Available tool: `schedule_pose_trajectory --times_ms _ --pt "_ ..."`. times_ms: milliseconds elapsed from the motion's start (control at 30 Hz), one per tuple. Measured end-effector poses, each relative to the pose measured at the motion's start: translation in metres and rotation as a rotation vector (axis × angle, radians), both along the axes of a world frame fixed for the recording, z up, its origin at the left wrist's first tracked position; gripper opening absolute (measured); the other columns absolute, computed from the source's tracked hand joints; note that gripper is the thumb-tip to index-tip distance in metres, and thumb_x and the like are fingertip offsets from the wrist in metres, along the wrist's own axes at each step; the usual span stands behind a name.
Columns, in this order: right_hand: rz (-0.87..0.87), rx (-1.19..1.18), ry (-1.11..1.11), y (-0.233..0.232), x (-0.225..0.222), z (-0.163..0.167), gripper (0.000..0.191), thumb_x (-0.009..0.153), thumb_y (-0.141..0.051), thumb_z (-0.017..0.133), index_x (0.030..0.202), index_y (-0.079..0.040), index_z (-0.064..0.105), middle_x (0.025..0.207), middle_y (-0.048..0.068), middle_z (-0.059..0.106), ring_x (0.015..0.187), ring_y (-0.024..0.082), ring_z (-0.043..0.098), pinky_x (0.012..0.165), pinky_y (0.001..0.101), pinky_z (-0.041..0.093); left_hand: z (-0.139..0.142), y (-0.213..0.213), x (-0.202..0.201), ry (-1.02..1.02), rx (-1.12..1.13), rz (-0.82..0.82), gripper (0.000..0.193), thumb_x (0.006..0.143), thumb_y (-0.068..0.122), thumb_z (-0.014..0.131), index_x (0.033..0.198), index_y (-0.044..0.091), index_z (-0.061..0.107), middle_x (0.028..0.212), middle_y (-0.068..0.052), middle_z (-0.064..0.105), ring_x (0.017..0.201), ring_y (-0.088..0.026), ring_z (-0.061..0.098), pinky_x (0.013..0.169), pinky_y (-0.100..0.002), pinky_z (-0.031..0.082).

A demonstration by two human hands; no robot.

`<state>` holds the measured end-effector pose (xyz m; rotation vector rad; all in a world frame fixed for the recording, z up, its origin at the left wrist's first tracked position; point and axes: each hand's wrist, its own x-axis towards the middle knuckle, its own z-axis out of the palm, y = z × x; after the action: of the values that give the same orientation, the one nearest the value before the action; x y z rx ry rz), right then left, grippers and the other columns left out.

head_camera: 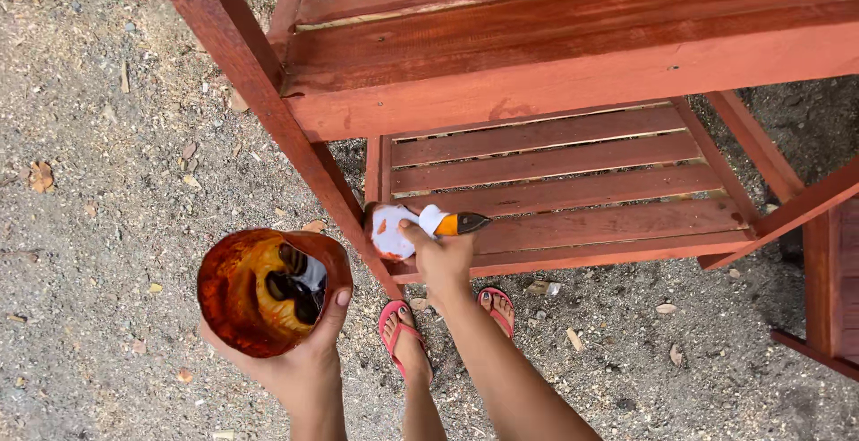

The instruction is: The person applies dark wood stain to red-painted wooden furniture outdoors. They hold a bowl of stain in one hand and wipe the stain onto the furniture slats and frame using a cloth-wrapped applicator pad, working over different shelves and surfaces of the piece.

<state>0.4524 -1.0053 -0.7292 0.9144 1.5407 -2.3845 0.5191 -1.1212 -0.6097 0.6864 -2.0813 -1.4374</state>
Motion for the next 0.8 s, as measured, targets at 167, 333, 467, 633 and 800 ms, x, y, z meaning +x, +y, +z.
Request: schedule_pose_trajectory --times_ms 167,333,467,633,800 --pt "-0.138 -0.325 -0.05 0.0 -0.07 0.066 0.024 0.084 -0.012 0.077 0.106 -0.005 0.072 0.091 0.005 0.076 0.07 0.016 0.073 0.052 0.0295 0.058 0.036 0.0 -0.025 0.036 -0.037 0.059 0.103 0.071 -0.001 0.095 0.15 0.003 0.029 0.146 -0.016 0.046 0.136 -0.025 0.052 0.118 -0.039 0.048" --pt "-0.193 -0.313 -0.271 -0.014 -0.049 0.066 0.024 0.082 -0.014 0.079 0.104 -0.008 0.072 0.093 0.005 0.076 0.069 0.016 0.07 0.052 0.0292 0.056 0.059 0.0 -0.036 0.035 -0.041 0.096 0.107 0.067 0.004 0.096 0.15 0.002 0.028 0.145 -0.016 0.045 0.134 -0.024 0.053 0.114 -0.037 0.049" --pt "0.03 0.039 -0.202 -0.001 -0.025 0.065 0.029 0.082 -0.007 0.081 0.108 0.0 0.069 0.097 0.01 0.075 0.078 0.021 0.071 0.059 0.0346 0.056 0.071 -0.001 -0.033 0.02 -0.096 0.119 0.11 0.064 0.004 0.096 0.15 0.002 0.028 0.144 -0.017 0.047 0.132 -0.025 0.053 0.114 -0.037 0.048" --pt "0.264 0.359 0.582 0.025 -0.029 0.119 0.031 0.089 -0.001 0.079 0.119 0.0 0.072 0.114 0.012 0.077 0.104 0.017 0.072 0.092 0.031 0.059 0.089 -0.003 -0.034 0.036 -0.022 0.171 0.111 0.06 0.005 0.095 0.148 0.001 0.029 0.141 -0.017 0.048 0.129 -0.025 0.054 0.111 -0.037 0.048" --pt "0.265 0.602 0.895 0.05 -0.071 0.176 0.031 0.088 0.0 0.08 0.118 0.0 0.072 0.118 0.012 0.076 0.109 0.015 0.072 0.098 0.0301 0.058 0.103 -0.019 -0.04 0.064 0.09 0.161 0.114 0.056 0.007 0.095 0.148 0.002 0.029 0.138 -0.015 0.05 0.126 -0.024 0.056 0.107 -0.037 0.05"
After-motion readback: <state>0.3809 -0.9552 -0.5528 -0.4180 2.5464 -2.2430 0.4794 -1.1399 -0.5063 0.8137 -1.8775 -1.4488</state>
